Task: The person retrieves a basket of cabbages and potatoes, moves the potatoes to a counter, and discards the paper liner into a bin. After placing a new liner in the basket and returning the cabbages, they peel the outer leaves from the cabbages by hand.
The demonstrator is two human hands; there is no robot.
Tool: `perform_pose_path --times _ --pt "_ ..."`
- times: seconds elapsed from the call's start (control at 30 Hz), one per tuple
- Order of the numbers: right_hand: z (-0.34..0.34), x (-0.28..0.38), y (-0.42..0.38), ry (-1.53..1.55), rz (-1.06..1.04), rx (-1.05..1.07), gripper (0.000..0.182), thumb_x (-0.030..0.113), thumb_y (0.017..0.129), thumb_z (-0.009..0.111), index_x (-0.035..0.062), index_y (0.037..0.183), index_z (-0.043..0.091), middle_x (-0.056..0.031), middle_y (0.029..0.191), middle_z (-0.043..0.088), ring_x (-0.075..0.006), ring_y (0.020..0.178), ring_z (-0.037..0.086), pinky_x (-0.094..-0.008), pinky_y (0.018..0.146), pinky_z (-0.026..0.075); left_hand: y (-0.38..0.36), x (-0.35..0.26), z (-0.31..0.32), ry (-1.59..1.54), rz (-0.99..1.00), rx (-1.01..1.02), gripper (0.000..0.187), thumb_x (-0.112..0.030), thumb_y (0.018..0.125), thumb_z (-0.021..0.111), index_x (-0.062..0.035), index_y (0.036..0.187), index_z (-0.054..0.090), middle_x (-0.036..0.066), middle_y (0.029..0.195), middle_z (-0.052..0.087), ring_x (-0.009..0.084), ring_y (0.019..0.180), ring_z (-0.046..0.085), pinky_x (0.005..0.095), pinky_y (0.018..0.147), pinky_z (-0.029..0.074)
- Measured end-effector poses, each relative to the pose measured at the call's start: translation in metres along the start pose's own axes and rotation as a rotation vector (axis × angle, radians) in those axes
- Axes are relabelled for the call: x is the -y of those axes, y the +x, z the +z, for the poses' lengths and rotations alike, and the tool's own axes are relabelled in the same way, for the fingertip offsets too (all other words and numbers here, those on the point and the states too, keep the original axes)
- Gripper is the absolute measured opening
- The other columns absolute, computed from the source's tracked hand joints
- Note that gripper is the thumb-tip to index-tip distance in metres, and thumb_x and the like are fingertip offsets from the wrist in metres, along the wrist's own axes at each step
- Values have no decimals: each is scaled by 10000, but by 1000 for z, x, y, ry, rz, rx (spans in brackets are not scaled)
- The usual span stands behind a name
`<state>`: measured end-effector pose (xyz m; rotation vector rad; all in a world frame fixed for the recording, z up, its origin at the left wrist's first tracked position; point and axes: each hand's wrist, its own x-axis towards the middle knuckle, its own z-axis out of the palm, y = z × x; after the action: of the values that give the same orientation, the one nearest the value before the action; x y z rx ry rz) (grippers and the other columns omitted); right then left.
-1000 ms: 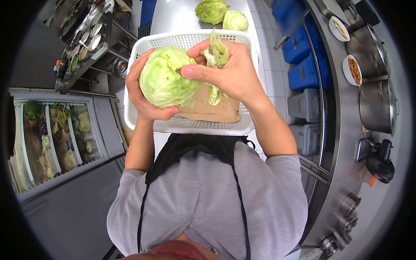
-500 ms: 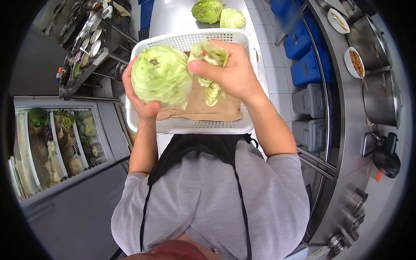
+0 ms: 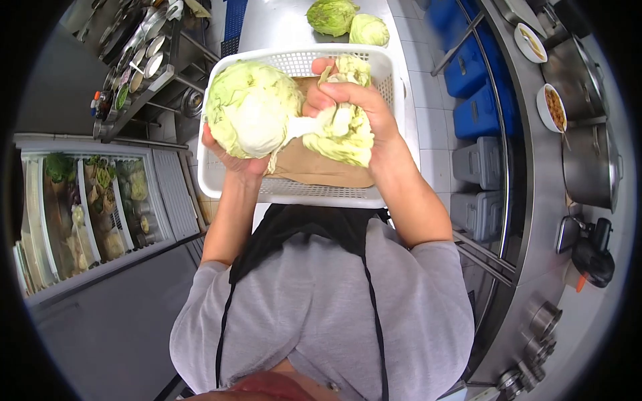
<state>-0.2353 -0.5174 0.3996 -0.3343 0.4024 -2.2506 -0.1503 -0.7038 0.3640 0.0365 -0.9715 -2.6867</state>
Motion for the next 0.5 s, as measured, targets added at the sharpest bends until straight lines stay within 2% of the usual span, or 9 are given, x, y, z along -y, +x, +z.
perform_pose_path --times 0.07,0.1,0.2,0.23,0.33,0.37,0.43,0.47,0.5 --pt "0 4 0 -35 36 149 258 65 888 621 45 1141 573 -53 710 536 -165 721 544 -302 633 438 -2 3 0 -48 -24 -28 1030 -701 717 700 -97 1495 397 142 1463 489 326 1316 516 509 1082 468" --pt "3 3 0 -110 1 191 255 84 866 643 2 1100 583 -51 667 529 -134 629 518 -280 558 405 -3 4 1 -83 -35 -34 1016 -705 721 693 -114 1494 403 134 1464 489 328 1317 514 513 1082 467" --pt "3 6 -9 -293 92 308 238 116 831 686 -32 998 605 -52 622 523 -114 526 476 -268 481 366 -4 9 -4 -221 -61 -49 973 -713 739 669 -146 1490 420 118 1470 487 332 1319 511 524 1079 466" --pt "8 5 -13 -323 128 220 240 133 775 735 -37 896 617 -54 595 520 -105 474 451 -260 431 335 -5 12 -7 -274 -69 -51 959 -715 747 660 -154 1487 425 114 1472 486 333 1319 510 528 1078 466" --pt "-8 4 -19 -272 149 223 242 117 720 771 -28 842 619 -63 604 544 -113 506 491 -254 461 364 -5 17 -14 -388 -85 -77 925 -720 763 638 -165 1476 439 110 1466 491 325 1327 503 531 1081 461" --pt "-10 1 -24 -321 128 114 278 96 657 827 -30 802 627 -82 625 584 -125 531 528 -256 489 385 -4 17 -14 -421 -87 -71 941 -730 756 645 -166 1479 433 119 1470 482 347 1331 493 540 1064 473" --pt "-15 3 -28 -464 217 205 289 82 644 860 -15 746 608 -73 593 562 -133 510 510 -280 481 354 0 15 -12 -484 -90 -62 972 -750 743 660 -167 1483 420 137 1478 465 391 1340 473 558 1030 495" --pt "-17 5 -29 -536 257 253 301 75 637 877 -8 718 599 -69 578 552 -137 499 501 -292 477 338 2 15 -15 -535 -117 69 1001 -762 727 670 -168 1489 406 147 1482 455 420 1338 464 567 997 513" --pt "-19 7 -32 -447 332 327 311 36 617 902 -30 717 615 -100 610 579 -157 523 533 -297 476 351 6 16 -21 -584 -147 202 1031 -774 712 680 -169 1495 392 158 1486 445 448 1335 455 575 964 531"
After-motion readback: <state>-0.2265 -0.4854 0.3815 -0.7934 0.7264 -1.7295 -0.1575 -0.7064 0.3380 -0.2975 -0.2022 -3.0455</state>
